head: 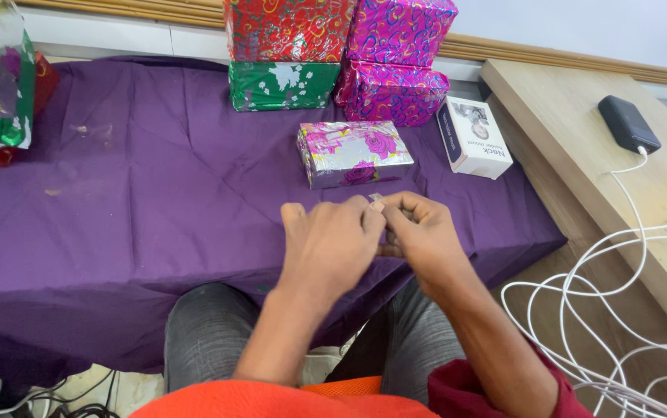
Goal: The person sits on the floor and handles a roll of clear tape, tearing off small pieces and applying them to a small gift box wrapped in pink patterned paper. They smooth the tape over the edges and corners to secure the wrapping.
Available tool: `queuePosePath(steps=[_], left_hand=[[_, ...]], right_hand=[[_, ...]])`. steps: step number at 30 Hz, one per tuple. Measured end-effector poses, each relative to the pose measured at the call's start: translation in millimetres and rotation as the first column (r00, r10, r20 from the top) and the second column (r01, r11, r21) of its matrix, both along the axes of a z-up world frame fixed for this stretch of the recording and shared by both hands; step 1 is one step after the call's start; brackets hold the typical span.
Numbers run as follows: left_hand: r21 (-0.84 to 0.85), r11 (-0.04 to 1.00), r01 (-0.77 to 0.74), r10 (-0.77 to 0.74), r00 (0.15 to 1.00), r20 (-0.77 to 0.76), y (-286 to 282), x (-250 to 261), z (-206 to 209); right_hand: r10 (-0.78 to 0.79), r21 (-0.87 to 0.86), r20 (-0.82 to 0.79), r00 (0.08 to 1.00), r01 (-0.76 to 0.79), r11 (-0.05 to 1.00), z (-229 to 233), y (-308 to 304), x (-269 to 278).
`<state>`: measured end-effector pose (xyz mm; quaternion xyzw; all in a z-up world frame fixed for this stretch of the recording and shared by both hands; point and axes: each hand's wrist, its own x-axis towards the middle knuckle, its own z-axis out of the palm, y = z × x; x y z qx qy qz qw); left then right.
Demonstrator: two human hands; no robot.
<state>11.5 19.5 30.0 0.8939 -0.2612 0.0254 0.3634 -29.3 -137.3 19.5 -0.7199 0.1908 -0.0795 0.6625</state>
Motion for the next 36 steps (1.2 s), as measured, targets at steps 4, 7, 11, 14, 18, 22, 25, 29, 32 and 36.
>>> queuePosePath(steps=[4, 7, 11, 14, 18, 22, 25, 29, 32, 36], left_hand=[[-0.109, 0.959, 0.261, -0.279, 0.939, -0.2, 19.3, 15.3, -6.6], [-0.342, 0.838, 0.424, -0.521, 0.809, -0.272, 26.9, 5.8, -11.7], [-0.604, 0.678, 0.419, -0.723, 0.524, -0.45, 28.3, -14.0, -1.1], [-0.774, 0.52, 0.362, -0.839, 0.384, -0.384, 23.6, -26.6, 15.6], [-0.953, 0.277, 0.125, -0.947, 0.201, -0.25, 12.0, -49.3, 32.9], [-0.948, 0.305, 0.089, -0.92, 0.286, -0.269, 13.6, -67.3, 37.9], [-0.971, 0.236, 0.039, -0.931, 0.294, -0.214, 10.0, -71.2, 38.9], [-0.981, 0.192, 0.036, -0.935, 0.311, -0.172, 6.1, -68.6, 38.0], [-0.991, 0.137, 0.008, -0.951, 0.283, -0.129, 5.2, -68.8, 39.1], [-0.996, 0.092, -0.001, -0.96, 0.266, -0.089, 7.6, -71.4, 42.7]], right_hand=[[0.327, 0.024, -0.035, 0.944, -0.326, 0.945, 4.1, -14.1, -13.8], [0.507, -0.032, -0.12, 0.854, -0.514, 0.857, 3.1, -27.8, -30.6], [0.63, 0.251, 0.117, 0.767, -0.637, 0.729, 4.0, -44.4, -50.1], [0.568, 0.386, 0.242, 0.786, -0.615, 0.687, 10.6, -52.8, -61.8], [0.393, 0.467, 0.4, 0.828, -0.553, 0.69, 18.5, -52.1, -79.3], [0.359, 0.459, 0.463, 0.81, -0.566, 0.685, 27.4, -47.9, -90.6], [0.251, 0.55, 0.492, 0.834, -0.521, 0.653, 26.7, -38.1, -90.8], [0.174, 0.619, 0.506, 0.845, -0.496, 0.609, 30.4, -29.5, -86.3], [0.124, 0.668, 0.549, 0.827, -0.523, 0.53, 34.9, -22.6, -84.4], [0.06, 0.726, 0.609, 0.791, -0.586, 0.36, 40.8, -9.7, -86.3]])
